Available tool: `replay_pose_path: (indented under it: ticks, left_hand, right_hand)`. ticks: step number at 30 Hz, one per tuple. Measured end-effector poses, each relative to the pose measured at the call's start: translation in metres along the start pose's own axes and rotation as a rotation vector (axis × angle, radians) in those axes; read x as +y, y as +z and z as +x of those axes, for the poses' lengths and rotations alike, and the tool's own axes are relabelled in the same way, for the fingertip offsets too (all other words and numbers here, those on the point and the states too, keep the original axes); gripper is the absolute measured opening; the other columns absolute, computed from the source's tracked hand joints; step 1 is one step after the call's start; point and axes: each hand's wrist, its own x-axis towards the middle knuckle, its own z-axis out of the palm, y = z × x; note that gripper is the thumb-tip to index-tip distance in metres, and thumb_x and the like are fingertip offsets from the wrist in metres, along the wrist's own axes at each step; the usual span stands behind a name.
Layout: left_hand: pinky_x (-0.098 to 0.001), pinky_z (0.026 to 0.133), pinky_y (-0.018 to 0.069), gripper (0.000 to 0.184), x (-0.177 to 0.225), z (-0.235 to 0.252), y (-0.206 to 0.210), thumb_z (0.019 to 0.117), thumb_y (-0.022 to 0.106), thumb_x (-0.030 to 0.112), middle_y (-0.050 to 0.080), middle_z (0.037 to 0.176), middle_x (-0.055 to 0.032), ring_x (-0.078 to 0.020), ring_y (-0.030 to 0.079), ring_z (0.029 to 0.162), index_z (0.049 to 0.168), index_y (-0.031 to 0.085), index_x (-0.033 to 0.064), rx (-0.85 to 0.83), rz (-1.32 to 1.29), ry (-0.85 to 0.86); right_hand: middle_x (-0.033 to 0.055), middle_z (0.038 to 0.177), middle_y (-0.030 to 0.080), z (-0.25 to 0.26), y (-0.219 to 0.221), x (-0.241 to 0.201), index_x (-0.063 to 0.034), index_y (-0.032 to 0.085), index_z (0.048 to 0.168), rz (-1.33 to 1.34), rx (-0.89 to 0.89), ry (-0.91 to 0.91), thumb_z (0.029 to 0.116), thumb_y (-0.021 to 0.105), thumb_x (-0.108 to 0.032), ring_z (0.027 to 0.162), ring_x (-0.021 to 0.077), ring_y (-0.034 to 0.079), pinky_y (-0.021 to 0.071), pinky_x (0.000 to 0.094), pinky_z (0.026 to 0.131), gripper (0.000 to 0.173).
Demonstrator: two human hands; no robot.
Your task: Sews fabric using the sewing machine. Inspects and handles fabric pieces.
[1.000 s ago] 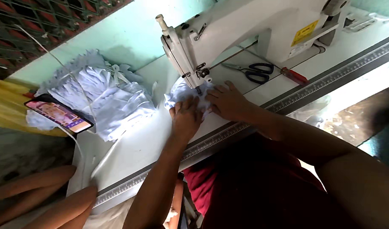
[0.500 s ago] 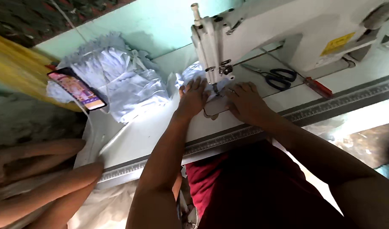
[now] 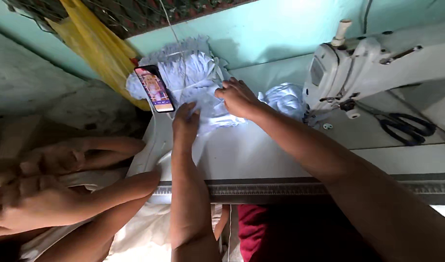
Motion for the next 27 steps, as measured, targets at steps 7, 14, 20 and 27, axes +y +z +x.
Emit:
replay_pose_path:
  ticks: [7, 14, 20, 27]
  left_hand:
    - [-0.0707, 0.112, 0.0269, 0.042, 0.027, 0.027, -0.018, 0.0898, 0.077, 0.035, 0.051, 0.15, -0.0225, -0.0443, 0.039, 0.144, 0.125, 0.072, 0.0121, -0.069, 0.067, 0.112]
    - [-0.0747, 0.105, 0.0298, 0.028, 0.045, 0.063, -0.005, 0.0968, 0.067, 0.028, 0.065, 0.131, -0.0192, -0.0457, 0.049, 0.132, 0.111, 0.074, 0.0041, -0.043, 0.137, -0.06]
    - [-0.0755, 0.103, 0.0297, 0.036, 0.036, 0.069, -0.004, 0.1006, 0.062, 0.034, 0.063, 0.131, -0.0242, -0.0488, 0.048, 0.132, 0.121, 0.071, 0.0056, -0.035, 0.189, -0.223]
    - [-0.0718, 0.104, 0.0324, 0.036, 0.035, 0.075, 0.001, 0.1018, 0.059, 0.03, 0.07, 0.118, -0.0181, -0.0392, 0.062, 0.118, 0.124, 0.066, 0.0035, 0.009, 0.225, -0.266]
  right_hand:
    - [0.0197, 0.12, 0.068, 0.044, 0.0, -0.002, -0.0069, 0.073, 0.112, -0.035, -0.035, -0.021, 0.0931, 0.064, -0.003, 0.126, 0.0422, 0.056, 0.043, 0.0628, 0.1, 0.021]
    - [0.0209, 0.12, 0.067, 0.067, -0.015, -0.006, -0.0024, 0.064, 0.123, 0.132, 0.112, -0.017, 0.0953, 0.059, 0.002, 0.121, 0.04, 0.061, 0.0479, 0.0577, 0.101, 0.028]
    - [0.024, 0.12, 0.065, 0.045, 0.015, 0.019, 0.0004, 0.068, 0.112, 0.136, 0.018, 0.084, 0.0961, 0.058, 0.0, 0.119, 0.042, 0.061, 0.0503, 0.0592, 0.097, 0.018]
    - [0.0223, 0.126, 0.062, 0.038, 0.026, 0.029, -0.0081, 0.069, 0.125, 0.142, -0.001, 0.126, 0.0977, 0.061, -0.006, 0.124, 0.0426, 0.056, 0.0473, 0.0594, 0.1, 0.029]
